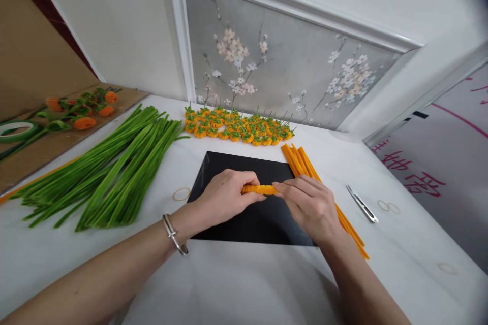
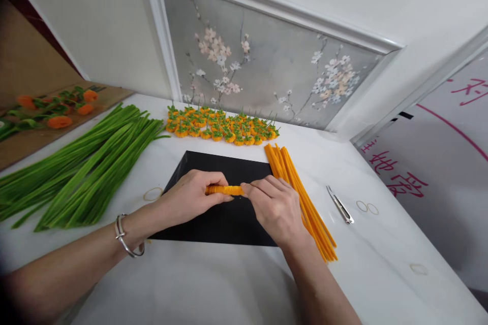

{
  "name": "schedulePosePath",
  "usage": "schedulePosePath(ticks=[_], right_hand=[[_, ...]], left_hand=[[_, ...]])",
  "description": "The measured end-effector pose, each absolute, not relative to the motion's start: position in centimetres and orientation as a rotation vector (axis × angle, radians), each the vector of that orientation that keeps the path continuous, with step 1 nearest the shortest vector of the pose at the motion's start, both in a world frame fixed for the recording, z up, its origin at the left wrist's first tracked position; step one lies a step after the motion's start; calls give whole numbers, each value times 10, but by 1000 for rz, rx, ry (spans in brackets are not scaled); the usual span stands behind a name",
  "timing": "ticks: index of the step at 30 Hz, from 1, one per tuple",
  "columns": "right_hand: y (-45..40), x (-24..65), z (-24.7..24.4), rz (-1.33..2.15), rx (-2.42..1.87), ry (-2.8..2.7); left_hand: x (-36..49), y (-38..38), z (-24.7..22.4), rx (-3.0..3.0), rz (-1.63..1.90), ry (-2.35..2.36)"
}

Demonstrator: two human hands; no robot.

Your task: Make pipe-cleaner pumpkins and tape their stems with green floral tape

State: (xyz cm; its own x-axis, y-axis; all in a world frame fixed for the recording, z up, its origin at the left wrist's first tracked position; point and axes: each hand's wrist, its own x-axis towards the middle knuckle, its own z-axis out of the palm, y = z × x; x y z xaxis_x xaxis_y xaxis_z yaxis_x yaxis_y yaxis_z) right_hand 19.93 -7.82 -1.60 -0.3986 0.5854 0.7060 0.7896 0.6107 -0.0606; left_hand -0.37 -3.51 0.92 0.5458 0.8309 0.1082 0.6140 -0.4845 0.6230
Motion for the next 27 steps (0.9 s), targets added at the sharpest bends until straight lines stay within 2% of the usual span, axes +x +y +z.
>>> schedulePosePath(ticks=[11, 19, 27], right_hand=[[-77, 204, -15, -439, -1016, -2125], [-78, 203, -16, -398, -1017, -2148], [-77, 213, -14, -378, -1055, -2106]], left_hand=[[-20, -21, 22, 2043, 300, 892], [-11, -20, -1, 1858, 462, 891], [-22, -20, 21, 2099, 368, 908]])
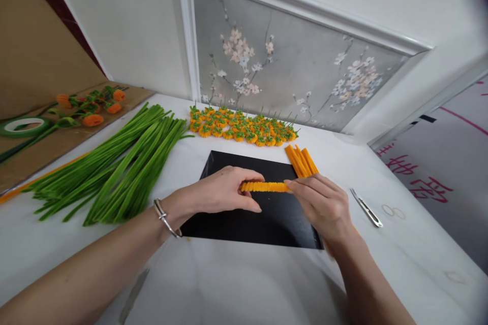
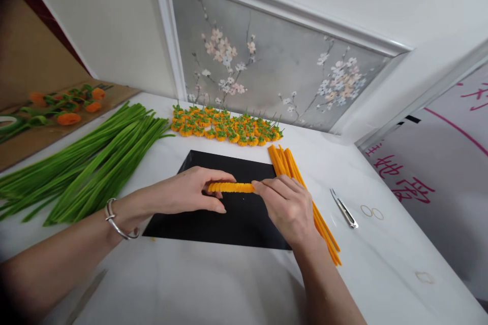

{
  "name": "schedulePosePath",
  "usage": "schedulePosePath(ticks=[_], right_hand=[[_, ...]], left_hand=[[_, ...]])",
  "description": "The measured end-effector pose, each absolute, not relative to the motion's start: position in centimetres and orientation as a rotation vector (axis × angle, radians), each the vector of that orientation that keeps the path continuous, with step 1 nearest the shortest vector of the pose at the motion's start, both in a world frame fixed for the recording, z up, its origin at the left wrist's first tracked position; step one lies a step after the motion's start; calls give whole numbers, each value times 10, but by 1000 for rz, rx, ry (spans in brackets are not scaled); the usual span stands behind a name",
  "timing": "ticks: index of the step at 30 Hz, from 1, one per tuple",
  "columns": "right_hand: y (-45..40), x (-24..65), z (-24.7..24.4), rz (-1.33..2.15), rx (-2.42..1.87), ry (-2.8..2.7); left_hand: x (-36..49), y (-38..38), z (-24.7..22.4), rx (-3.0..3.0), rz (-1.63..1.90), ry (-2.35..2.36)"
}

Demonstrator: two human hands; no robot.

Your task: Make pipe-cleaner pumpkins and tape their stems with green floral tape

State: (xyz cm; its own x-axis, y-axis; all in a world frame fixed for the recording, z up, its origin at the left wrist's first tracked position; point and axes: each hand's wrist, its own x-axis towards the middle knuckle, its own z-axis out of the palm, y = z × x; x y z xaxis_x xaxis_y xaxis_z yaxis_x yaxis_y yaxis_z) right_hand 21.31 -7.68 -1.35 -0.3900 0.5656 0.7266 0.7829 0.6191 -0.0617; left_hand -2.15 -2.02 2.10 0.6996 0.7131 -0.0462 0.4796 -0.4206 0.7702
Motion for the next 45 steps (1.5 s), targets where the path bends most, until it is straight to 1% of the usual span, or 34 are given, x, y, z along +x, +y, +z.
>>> schedulePosePath(ticks=[4, 11, 19, 24, 28, 34, 36, 41, 45], right_hand=[[-76, 214, -13, -364, -1069, -2103], [-74, 213, -18, -214, -1058, -2098], [-76, 204, -21, -141, -1103, -2093], [-81, 185, -24, -80, -1146, -2052], [-83, 178, -27, -57, -1224, -1978], [-81, 183, -23, -49, -1184, -2184], [-81, 184, -22, -88, -1197, -2224], [-81, 181, -26, -349, -1263, -2309], [-79, 182, -25, -370, -1324, -2394]], left_hand=[[-23, -19, 24, 2189, 411, 944], [-19, -24, 13, 2508, 491, 979], [-13, -28, 4, 2526, 604, 768], [-9, -36, 1, 2580, 545, 838], [-9, -36, 1, 2544, 519, 780], [-10, -31, -1, 2568, 445, 759], [-10, -29, -2, 2568, 446, 777], [-10, -29, -2, 2569, 423, 814], [-11, -27, 0, 2555, 338, 853]])
